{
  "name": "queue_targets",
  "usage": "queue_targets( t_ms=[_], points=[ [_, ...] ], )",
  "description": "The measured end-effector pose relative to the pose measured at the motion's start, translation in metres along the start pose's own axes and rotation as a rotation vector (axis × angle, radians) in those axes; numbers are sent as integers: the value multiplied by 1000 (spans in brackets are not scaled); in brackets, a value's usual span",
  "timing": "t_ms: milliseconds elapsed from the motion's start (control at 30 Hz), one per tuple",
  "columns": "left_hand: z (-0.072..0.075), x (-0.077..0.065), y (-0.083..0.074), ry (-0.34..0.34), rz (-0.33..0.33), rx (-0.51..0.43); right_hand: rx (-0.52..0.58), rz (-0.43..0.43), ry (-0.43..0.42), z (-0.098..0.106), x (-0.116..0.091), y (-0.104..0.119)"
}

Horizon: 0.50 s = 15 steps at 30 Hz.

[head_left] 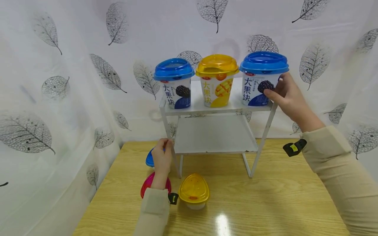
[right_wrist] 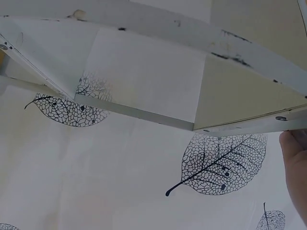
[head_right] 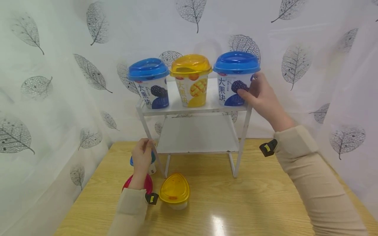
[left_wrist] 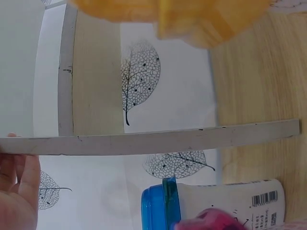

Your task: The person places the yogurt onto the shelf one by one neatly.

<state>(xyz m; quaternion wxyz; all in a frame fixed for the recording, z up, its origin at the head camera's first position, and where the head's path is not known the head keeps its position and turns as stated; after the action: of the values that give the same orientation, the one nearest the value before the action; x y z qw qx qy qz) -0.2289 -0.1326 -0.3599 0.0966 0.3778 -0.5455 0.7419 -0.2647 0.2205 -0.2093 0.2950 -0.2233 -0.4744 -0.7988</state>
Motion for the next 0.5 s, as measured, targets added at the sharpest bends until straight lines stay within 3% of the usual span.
queue_targets(
  t_ms=[133, 300, 367, 500],
  points=[
    [-1, -1, 1, 1, 1, -1, 15, -37, -94, -3, -14, -4],
    [-1, -1, 1, -2, -7, 7, 135, -54, -241, -11, -41, -16],
    [0, -1, 1, -2, -10, 7, 216, -39, -263, -17, -53, -23],
    [0, -1, 1, -3, -12, 6, 262, -44, -226, -29, -76, -36]
  ],
)
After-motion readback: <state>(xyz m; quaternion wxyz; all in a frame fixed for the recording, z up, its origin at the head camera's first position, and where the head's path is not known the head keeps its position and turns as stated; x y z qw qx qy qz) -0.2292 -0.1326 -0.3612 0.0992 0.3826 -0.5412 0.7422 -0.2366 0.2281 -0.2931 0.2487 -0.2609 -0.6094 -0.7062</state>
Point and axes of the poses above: each hand's wrist, its own x-axis towards the middle knuckle, its own z-axis out of the back of the hand, y = z × x, the point moved 1 cm from there along x, towards the middle knuckle, and after that the axes turned 11 degrees about -x, right-handed, at the moved point
